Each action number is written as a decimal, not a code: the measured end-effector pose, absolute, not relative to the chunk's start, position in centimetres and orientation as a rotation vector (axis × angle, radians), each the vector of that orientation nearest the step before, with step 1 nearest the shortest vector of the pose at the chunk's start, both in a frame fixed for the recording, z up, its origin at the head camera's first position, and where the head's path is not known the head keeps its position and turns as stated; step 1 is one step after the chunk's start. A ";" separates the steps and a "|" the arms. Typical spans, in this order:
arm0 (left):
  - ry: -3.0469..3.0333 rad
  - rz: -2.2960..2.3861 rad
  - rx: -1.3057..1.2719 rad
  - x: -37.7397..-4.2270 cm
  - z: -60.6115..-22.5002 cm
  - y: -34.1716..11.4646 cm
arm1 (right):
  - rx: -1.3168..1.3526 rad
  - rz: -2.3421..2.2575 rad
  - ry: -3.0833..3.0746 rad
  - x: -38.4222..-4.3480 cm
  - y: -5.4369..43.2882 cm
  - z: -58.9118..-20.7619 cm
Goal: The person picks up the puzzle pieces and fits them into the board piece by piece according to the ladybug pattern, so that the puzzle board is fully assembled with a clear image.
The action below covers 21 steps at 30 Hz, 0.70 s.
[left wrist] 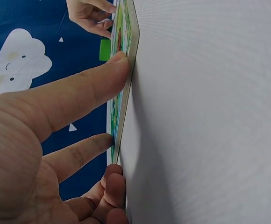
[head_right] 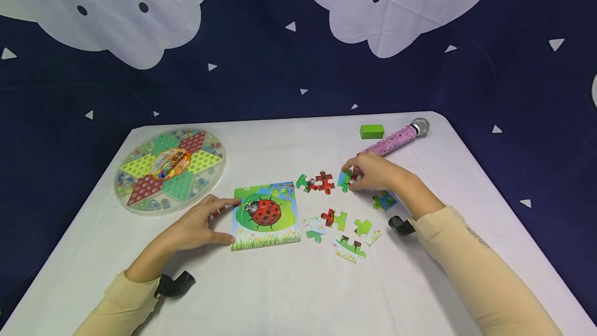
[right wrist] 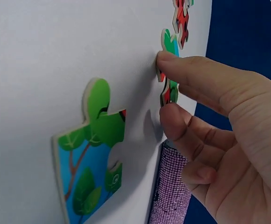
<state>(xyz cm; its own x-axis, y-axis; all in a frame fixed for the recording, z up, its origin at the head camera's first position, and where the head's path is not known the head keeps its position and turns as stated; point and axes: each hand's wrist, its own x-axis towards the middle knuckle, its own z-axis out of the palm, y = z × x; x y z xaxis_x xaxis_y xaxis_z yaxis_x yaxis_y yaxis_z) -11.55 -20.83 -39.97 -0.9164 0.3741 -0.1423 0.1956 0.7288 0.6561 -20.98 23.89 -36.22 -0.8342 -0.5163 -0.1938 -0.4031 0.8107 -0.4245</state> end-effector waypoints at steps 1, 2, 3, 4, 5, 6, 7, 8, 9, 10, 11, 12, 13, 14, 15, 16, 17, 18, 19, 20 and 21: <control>2.668 0.968 0.448 -11.5 -40.0 -20.8 | -0.690 -0.536 2.698 -20.9 23.9 -36.3; 2.669 0.968 0.446 -11.5 -40.0 -20.8 | -0.682 -0.537 2.701 -20.8 23.9 -36.3; 2.670 0.968 0.444 -11.5 -39.9 -20.8 | -0.676 -0.543 2.701 -20.7 24.0 -36.3; 2.671 0.967 0.442 -11.5 -39.9 -20.9 | -0.675 -0.547 2.701 -20.6 24.0 -36.4; 2.673 0.967 0.440 -11.4 -39.9 -20.9 | -0.670 -0.547 2.701 -20.6 24.0 -36.4; 2.676 0.965 0.439 -11.4 -39.9 -20.9 | -0.665 -0.545 2.702 -20.5 24.1 -36.5; 2.677 0.965 0.437 -11.4 -39.9 -20.9 | -0.657 -0.538 2.705 -20.5 24.1 -36.5; 2.679 0.965 0.437 -11.4 -39.9 -20.9 | -0.658 -0.533 2.708 -20.4 24.2 -36.5; 2.679 0.966 0.438 -11.4 -39.9 -20.9 | -0.654 -0.529 2.708 -20.3 24.3 -36.4; 2.679 0.966 0.440 -11.4 -39.9 -20.9 | -0.643 -0.526 2.708 -20.3 24.3 -36.4; 2.678 0.967 0.441 -11.4 -39.9 -20.9 | -0.632 -0.523 2.706 -20.2 24.5 -36.4; 2.676 0.968 0.441 -11.4 -40.0 -20.9 | -0.623 -0.521 2.705 -20.2 24.6 -36.3; 2.674 0.969 0.443 -11.4 -40.0 -20.9 | -0.617 -0.522 2.703 -20.1 24.7 -36.1; 2.672 0.968 0.443 -11.5 -40.0 -20.9 | -0.614 -0.526 2.700 -20.0 24.8 -36.0; 2.671 0.969 0.443 -11.5 -40.0 -20.8 | -0.614 -0.531 2.699 -20.0 25.0 -35.9; 2.669 0.968 0.442 -11.5 -40.0 -20.8 | -0.616 -0.537 2.700 -20.0 25.1 -35.7; 2.669 0.967 0.444 -11.6 -40.0 -20.8 | -0.618 -0.546 2.702 -19.9 25.2 -35.6; 2.668 0.967 0.446 -11.6 -40.0 -20.8 | -0.621 -0.555 2.705 -19.9 25.3 -35.5; 2.668 0.965 0.450 -11.6 -40.0 -20.8 | -0.625 -0.564 2.706 -19.8 25.3 -35.4; 2.667 0.964 0.452 -11.7 -40.0 -20.8 | -0.629 -0.573 2.706 -19.8 25.4 -35.4; 2.669 0.960 0.455 -11.7 -40.0 -20.8 | -0.631 -0.581 2.703 -19.8 25.4 -35.5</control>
